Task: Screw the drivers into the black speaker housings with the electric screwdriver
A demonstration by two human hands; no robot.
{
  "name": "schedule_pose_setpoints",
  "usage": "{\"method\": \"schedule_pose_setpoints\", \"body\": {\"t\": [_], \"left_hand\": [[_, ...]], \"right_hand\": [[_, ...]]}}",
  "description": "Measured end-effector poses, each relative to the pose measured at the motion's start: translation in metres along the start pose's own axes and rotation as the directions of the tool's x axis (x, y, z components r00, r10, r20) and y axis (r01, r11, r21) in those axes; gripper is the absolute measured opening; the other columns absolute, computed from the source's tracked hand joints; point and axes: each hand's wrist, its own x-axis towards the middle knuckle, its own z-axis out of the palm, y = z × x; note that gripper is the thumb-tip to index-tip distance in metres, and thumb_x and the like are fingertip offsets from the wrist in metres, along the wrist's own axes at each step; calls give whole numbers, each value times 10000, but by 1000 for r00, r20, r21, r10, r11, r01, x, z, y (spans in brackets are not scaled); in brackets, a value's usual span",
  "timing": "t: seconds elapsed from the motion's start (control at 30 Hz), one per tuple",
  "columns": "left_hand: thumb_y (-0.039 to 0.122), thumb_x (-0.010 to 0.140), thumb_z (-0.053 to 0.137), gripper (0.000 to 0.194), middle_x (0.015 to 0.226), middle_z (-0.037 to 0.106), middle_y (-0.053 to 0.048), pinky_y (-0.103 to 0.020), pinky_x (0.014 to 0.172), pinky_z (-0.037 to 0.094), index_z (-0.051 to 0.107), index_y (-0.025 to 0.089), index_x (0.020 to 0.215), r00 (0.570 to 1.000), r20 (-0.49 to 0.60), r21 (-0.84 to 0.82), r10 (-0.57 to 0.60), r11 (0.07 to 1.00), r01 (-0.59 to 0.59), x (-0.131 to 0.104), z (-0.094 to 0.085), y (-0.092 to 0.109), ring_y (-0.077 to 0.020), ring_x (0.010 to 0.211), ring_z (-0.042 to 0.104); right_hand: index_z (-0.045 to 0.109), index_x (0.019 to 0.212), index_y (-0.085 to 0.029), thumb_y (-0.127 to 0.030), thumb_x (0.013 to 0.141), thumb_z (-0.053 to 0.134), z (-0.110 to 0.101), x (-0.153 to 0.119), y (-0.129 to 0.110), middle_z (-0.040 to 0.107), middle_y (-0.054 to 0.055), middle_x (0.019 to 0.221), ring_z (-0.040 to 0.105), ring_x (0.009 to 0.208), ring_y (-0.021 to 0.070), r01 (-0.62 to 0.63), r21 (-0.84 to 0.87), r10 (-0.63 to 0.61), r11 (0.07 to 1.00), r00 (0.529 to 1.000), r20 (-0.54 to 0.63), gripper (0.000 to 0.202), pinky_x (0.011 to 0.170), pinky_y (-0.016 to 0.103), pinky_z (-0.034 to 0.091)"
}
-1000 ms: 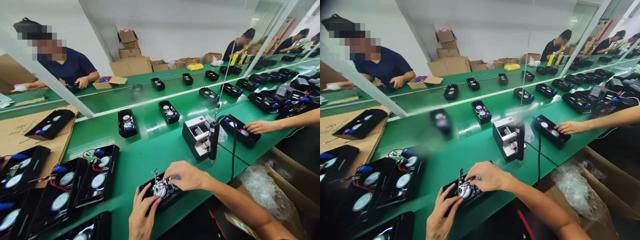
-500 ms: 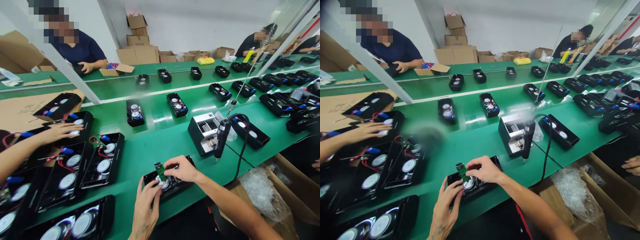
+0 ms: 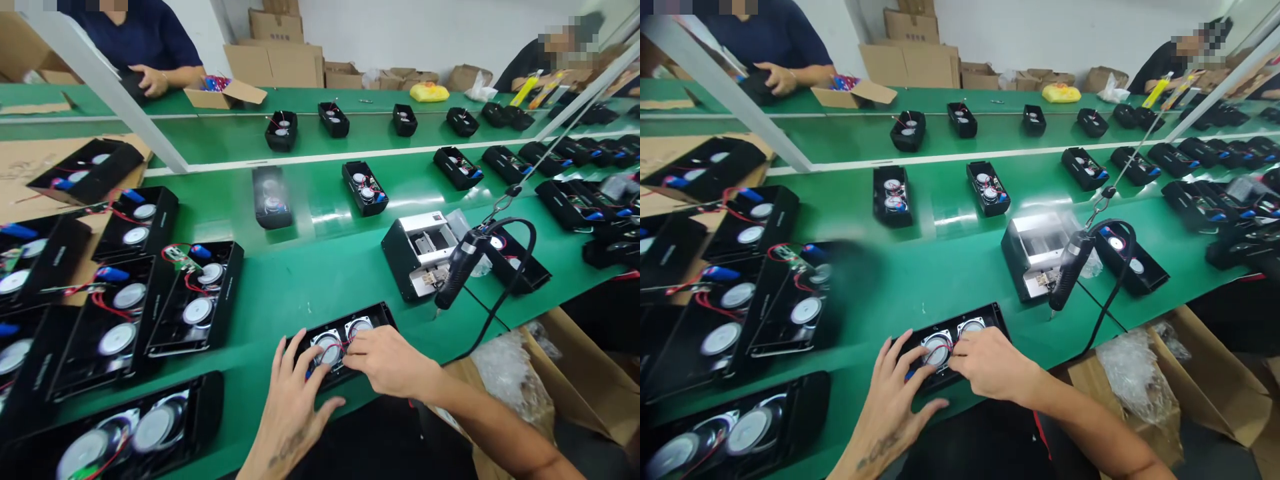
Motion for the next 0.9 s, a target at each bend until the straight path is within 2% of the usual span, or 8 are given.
{"method": "schedule_pose_setpoints", "body": {"t": [0.13, 0.27, 0.47, 0.53, 0.63, 0.73, 0.8, 0.9], "left_hand": [[268, 888, 824, 182, 1208, 748, -80, -692, 1295, 325, 716, 230, 1030, 1000, -11, 13, -10, 1000, 10, -3, 10, -5, -428, 1467, 532], [187, 848, 836, 196, 1187, 777, -29, -673, 1334, 278, 728, 244, 1002, 1000, -11, -19, 11, 1000, -12, -3, 12, -5, -405, 1484, 532], [197, 847, 835, 211, 1245, 787, -18, -686, 1341, 268, 769, 262, 1036, 991, 114, 26, 73, 997, -77, 3, 4, -11, -420, 1530, 495], [196, 863, 813, 187, 1237, 787, -30, -697, 1330, 281, 777, 255, 1037, 983, 141, 40, 120, 991, -126, 5, 4, -15, -432, 1546, 474], [218, 872, 816, 177, 1225, 783, -41, -700, 1319, 292, 784, 249, 1043, 976, 145, 37, 165, 984, -172, 8, 4, -21, -431, 1567, 447], [243, 817, 885, 268, 1252, 773, -61, -719, 1299, 303, 789, 248, 1067, 960, 201, 12, 195, 979, -201, 16, 3, -29, -440, 1560, 453], [241, 777, 918, 307, 1261, 768, -56, -719, 1267, 337, 802, 276, 1060, 948, 266, -45, 177, 984, -172, 29, -1, -36, -438, 1539, 475], [297, 775, 918, 174, 1241, 761, -34, -653, 1220, 389, 820, 296, 919, 907, 417, -194, 63, 981, 21, 57, -9, -48, -404, 1486, 521]], "right_hand": [[732, 1089, -172, -91, 1020, 582, 4, 6, -7, 795, 43, 1062, 693, 979, 205, 24, -34, -21, 999, 995, 93, 184, 669, 376, 367], [736, 1110, -176, -68, 992, 568, 6, 7, -3, 799, 34, 1059, 698, 991, 200, 48, 32, -52, 998, 989, 138, 232, 657, 376, 348], [763, 1131, -160, -133, 865, 631, 8, 2, -2, 793, 75, 1028, 700, 944, 237, 45, 125, -61, 991, 991, 123, 298, 736, 357, 459], [747, 1115, -145, -162, 887, 637, 12, -1, -7, 779, 98, 1017, 690, 927, 251, 33, 99, -42, 995, 995, 92, 254, 784, 369, 494], [690, 1216, -111, -152, 942, 621, 19, -1, -13, 763, 148, 1144, 676, 1031, 278, 39, 42, -40, 998, 999, 7, 285, 967, 426, 509], [685, 1253, -84, -66, 942, 595, 16, 8, -12, 772, 160, 1157, 682, 1069, 283, 62, 12, -62, 998, 998, 27, 324, 995, 437, 490], [735, 1179, -109, -86, 958, 621, 5, 20, -5, 796, 140, 1089, 709, 1030, 277, 33, 55, -37, 998, 996, 85, 249, 936, 408, 490], [786, 1160, -181, -159, 959, 693, -19, 40, 6, 829, 92, 1037, 751, 965, 256, -74, 164, 55, 984, 992, 117, 223, 853, 350, 472]]}}
